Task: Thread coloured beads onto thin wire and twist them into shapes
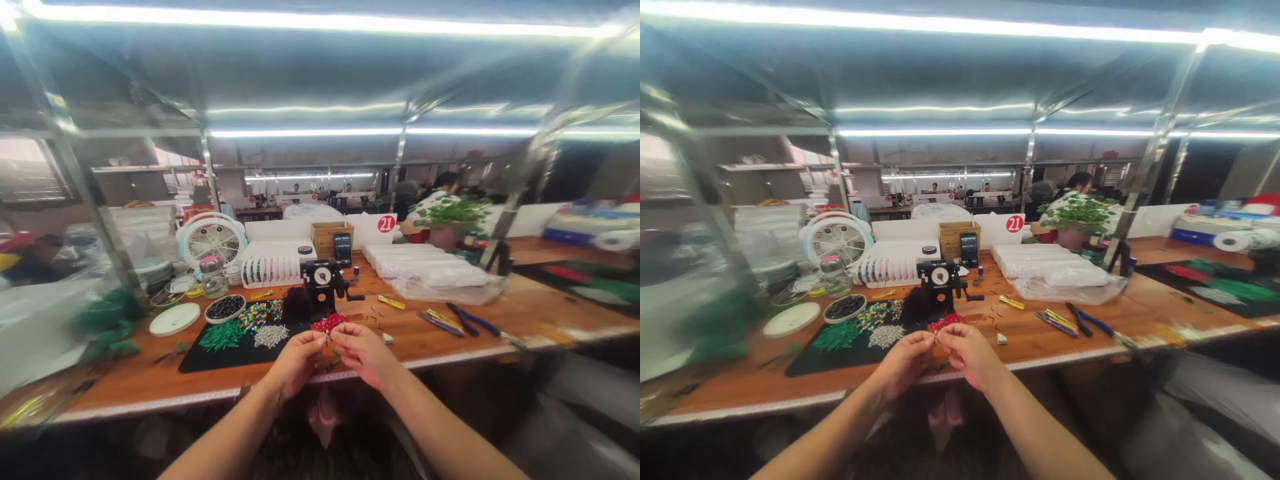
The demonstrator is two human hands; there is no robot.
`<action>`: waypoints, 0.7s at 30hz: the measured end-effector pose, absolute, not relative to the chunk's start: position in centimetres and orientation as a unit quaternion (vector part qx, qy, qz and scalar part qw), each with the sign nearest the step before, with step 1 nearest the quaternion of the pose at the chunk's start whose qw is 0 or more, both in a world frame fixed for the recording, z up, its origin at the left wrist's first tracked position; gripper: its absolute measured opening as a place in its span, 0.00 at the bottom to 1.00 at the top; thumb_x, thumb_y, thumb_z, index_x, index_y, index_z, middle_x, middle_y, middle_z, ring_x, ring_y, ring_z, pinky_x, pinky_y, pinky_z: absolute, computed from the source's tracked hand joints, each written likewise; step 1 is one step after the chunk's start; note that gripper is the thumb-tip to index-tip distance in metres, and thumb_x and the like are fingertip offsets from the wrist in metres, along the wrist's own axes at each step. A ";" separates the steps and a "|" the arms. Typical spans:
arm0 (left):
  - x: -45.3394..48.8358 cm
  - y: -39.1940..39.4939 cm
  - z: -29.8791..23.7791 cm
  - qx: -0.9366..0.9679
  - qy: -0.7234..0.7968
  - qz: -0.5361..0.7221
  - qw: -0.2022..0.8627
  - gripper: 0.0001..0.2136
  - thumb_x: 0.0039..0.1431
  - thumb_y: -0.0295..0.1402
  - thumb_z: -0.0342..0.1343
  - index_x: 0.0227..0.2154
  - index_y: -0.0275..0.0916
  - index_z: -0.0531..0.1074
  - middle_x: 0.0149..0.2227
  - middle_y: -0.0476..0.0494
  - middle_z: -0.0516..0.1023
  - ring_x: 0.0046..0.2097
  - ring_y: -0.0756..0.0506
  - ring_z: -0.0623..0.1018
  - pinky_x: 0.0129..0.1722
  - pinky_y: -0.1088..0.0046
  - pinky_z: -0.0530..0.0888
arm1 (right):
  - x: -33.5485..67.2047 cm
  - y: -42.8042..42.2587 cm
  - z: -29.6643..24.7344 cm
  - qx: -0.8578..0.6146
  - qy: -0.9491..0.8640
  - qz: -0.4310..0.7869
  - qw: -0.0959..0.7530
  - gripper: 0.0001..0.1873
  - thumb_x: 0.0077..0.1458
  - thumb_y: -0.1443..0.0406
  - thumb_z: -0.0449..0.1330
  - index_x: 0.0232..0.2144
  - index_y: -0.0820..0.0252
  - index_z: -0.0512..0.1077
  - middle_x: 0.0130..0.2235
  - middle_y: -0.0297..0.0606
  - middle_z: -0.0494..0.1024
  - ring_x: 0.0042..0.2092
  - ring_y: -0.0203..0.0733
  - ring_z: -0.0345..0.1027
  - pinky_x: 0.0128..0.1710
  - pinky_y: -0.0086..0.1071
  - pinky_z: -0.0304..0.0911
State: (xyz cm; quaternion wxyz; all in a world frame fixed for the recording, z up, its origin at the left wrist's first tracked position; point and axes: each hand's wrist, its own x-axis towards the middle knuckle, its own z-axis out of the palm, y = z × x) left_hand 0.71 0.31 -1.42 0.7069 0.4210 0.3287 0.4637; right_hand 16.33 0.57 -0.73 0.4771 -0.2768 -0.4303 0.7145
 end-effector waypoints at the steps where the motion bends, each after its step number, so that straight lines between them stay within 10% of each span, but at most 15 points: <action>1: 0.7 0.3 -1.5 0.421 0.326 0.463 0.709 0.14 0.42 0.37 0.67 0.23 0.34 0.69 0.15 0.57 0.56 0.19 0.55 0.55 0.22 0.76 0.53 | 16.5 0.8 -0.7 -0.281 -0.438 0.714 0.469 0.17 0.35 0.59 0.71 0.22 0.63 0.68 0.18 0.25 0.61 0.18 0.23 0.42 0.17 0.24 0.34; 21: 0.4 0.4 -1.6 0.434 0.299 0.449 0.722 0.11 0.46 0.36 0.65 0.24 0.33 0.71 0.17 0.54 0.59 0.21 0.55 0.58 0.24 0.77 0.55 | 16.5 1.5 0.5 -0.277 -0.469 0.708 0.449 0.07 0.30 0.71 0.65 0.14 0.64 0.69 0.28 0.34 0.73 0.24 0.30 0.61 0.26 0.28 0.56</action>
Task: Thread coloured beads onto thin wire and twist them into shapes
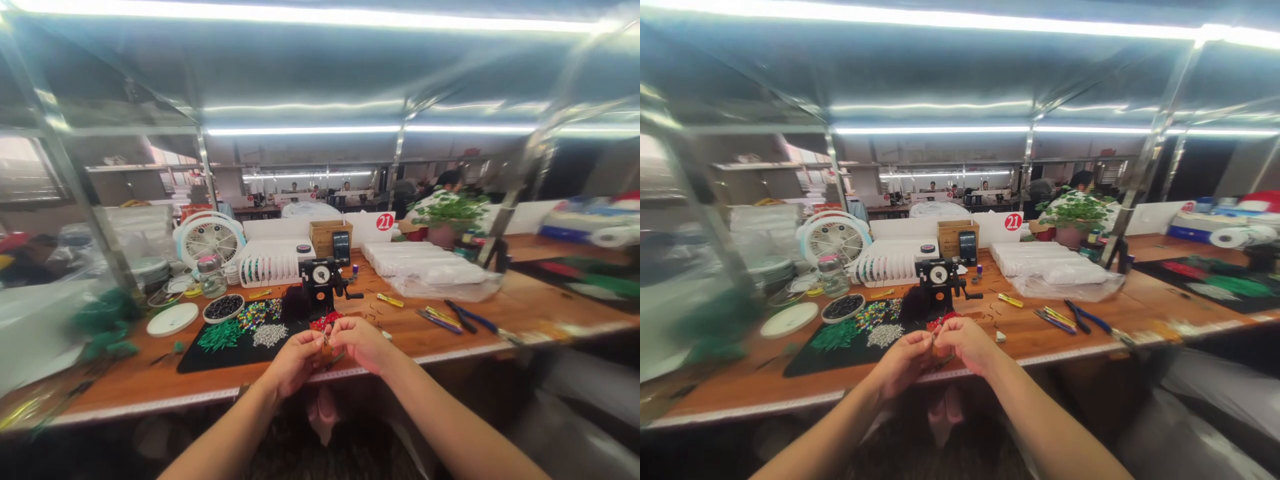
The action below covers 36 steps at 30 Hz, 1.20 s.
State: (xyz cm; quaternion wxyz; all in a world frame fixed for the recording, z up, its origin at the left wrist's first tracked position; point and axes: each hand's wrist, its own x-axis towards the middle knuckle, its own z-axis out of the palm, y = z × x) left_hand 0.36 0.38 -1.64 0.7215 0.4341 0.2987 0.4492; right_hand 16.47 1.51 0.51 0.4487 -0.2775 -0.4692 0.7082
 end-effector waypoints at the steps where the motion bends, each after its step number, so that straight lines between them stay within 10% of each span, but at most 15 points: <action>1: 0.3 0.4 -1.7 0.435 0.298 0.449 0.721 0.11 0.46 0.35 0.65 0.25 0.33 0.71 0.17 0.54 0.60 0.21 0.55 0.58 0.25 0.77 0.55 | 16.5 1.5 0.5 -0.279 -0.470 0.708 0.447 0.07 0.30 0.71 0.65 0.14 0.64 0.69 0.28 0.34 0.73 0.24 0.30 0.61 0.26 0.28 0.56; 36: 1.0 -0.3 -1.0 0.536 0.408 0.388 0.629 0.16 0.41 0.42 0.65 0.23 0.34 0.71 0.18 0.53 0.64 0.22 0.54 0.57 0.23 0.76 0.51 | 18.9 2.1 1.6 -0.384 -0.701 0.550 0.244 0.04 0.46 0.67 0.58 0.23 0.61 0.66 0.17 0.29 0.70 0.17 0.31 0.63 0.17 0.23 0.58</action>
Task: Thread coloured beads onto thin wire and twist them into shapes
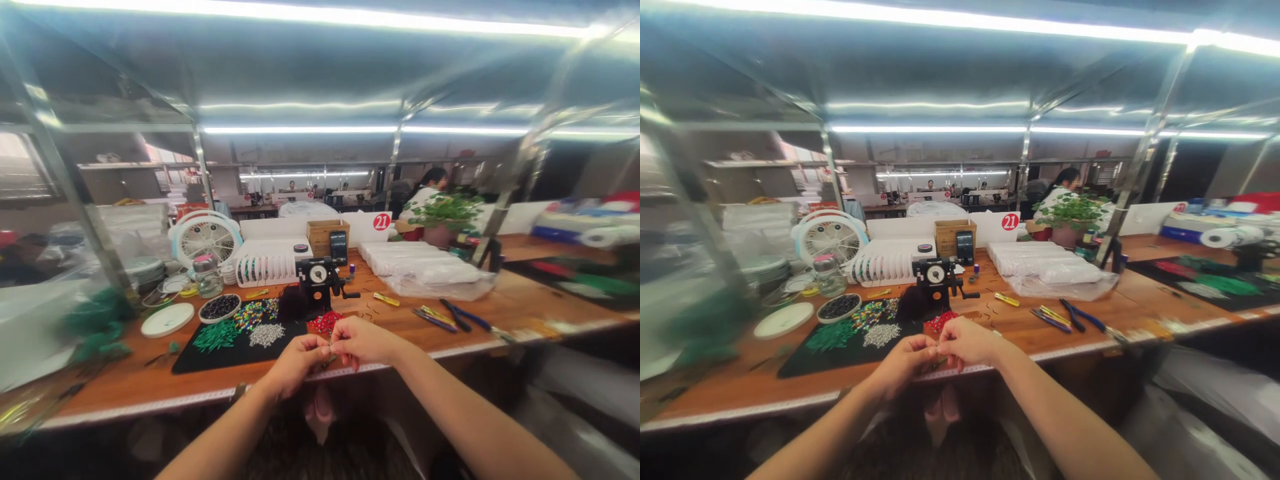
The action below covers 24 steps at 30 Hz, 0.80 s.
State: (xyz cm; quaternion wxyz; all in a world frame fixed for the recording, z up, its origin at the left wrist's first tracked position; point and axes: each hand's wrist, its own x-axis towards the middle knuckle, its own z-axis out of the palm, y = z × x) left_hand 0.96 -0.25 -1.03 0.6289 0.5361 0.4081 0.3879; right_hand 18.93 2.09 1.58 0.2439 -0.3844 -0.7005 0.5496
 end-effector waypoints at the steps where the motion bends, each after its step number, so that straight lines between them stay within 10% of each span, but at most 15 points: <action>1: 1.0 -0.2 -1.0 0.541 0.414 0.383 0.624 0.15 0.42 0.42 0.65 0.23 0.34 0.70 0.18 0.53 0.64 0.22 0.54 0.57 0.23 0.76 0.50 | 18.9 2.1 1.5 -0.388 -0.700 0.547 0.248 0.03 0.46 0.68 0.58 0.24 0.61 0.65 0.16 0.29 0.69 0.17 0.31 0.63 0.16 0.23 0.59; 10: 1.4 -0.3 -0.7 0.580 0.443 0.359 0.583 0.17 0.40 0.44 0.65 0.21 0.34 0.70 0.16 0.55 0.61 0.20 0.55 0.54 0.21 0.75 0.47 | 19.1 1.8 1.4 -0.360 -0.750 0.486 0.267 0.03 0.44 0.70 0.59 0.25 0.60 0.68 0.19 0.27 0.67 0.20 0.32 0.61 0.19 0.25 0.57; 19: 1.0 -0.3 -0.9 0.569 0.421 0.381 0.595 0.16 0.43 0.44 0.64 0.23 0.34 0.70 0.18 0.53 0.62 0.20 0.54 0.55 0.21 0.76 0.49 | 18.6 2.1 0.3 -0.404 -0.656 0.422 0.477 0.08 0.49 0.61 0.60 0.26 0.60 0.70 0.24 0.31 0.68 0.27 0.34 0.58 0.28 0.28 0.53; 24: 0.8 -0.3 -1.3 0.566 0.412 0.385 0.601 0.16 0.44 0.44 0.64 0.24 0.34 0.71 0.18 0.53 0.61 0.21 0.54 0.55 0.22 0.77 0.50 | 19.1 1.1 0.1 -0.392 -0.662 0.492 0.408 0.09 0.46 0.60 0.63 0.29 0.60 0.73 0.26 0.32 0.72 0.28 0.35 0.62 0.29 0.28 0.54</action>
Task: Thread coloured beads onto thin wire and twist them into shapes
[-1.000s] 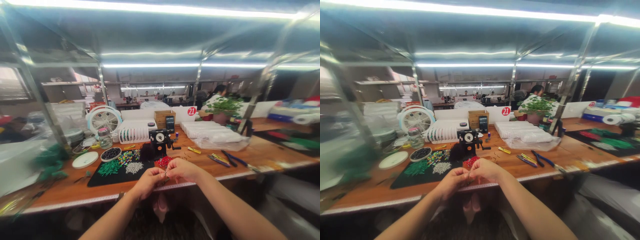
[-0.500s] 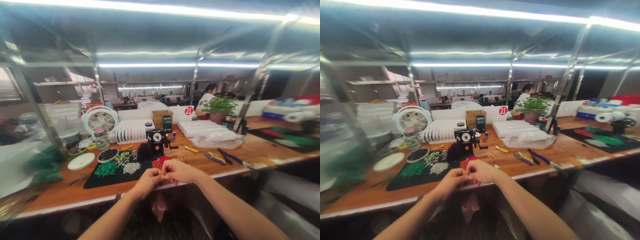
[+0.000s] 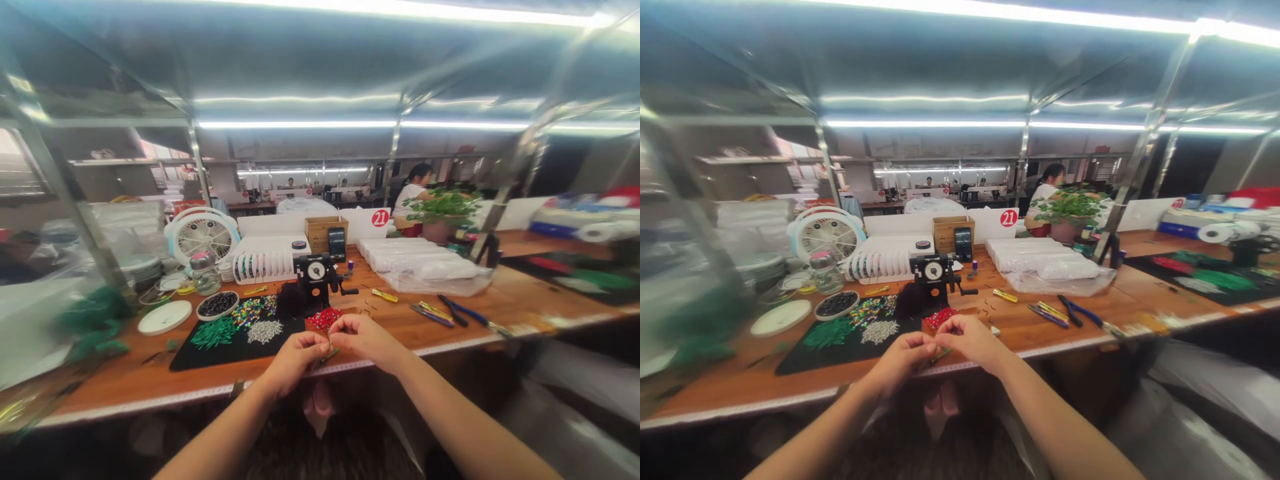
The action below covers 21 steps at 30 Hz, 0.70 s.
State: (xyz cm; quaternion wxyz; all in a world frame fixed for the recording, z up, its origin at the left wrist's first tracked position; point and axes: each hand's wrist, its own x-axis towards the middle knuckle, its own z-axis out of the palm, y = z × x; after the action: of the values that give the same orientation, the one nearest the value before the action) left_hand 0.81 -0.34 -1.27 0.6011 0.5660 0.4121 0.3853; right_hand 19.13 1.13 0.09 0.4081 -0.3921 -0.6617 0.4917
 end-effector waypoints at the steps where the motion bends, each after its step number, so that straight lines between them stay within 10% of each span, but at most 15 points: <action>1: 0.9 -0.4 -1.2 0.569 0.414 0.383 0.599 0.16 0.44 0.44 0.64 0.24 0.34 0.71 0.18 0.54 0.61 0.21 0.54 0.55 0.22 0.77 0.50 | 19.1 1.0 0.2 -0.390 -0.673 0.484 0.401 0.08 0.46 0.61 0.63 0.27 0.60 0.74 0.27 0.33 0.73 0.30 0.36 0.63 0.30 0.28 0.55; 21: 0.1 0.5 3.3 0.713 0.412 0.406 0.397 0.10 0.49 0.38 0.60 0.21 0.36 0.73 0.20 0.52 0.66 0.25 0.51 0.63 0.26 0.76 0.59 | 16.8 1.1 1.3 -0.324 -0.582 0.553 0.501 0.13 0.45 0.57 0.64 0.27 0.62 0.73 0.25 0.32 0.70 0.24 0.30 0.53 0.24 0.27 0.48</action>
State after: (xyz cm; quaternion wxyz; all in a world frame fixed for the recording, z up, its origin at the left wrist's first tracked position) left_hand 0.11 0.49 3.28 0.3975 0.7125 0.4120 0.4057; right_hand 16.77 1.07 1.25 0.5011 -0.3239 -0.5818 0.5528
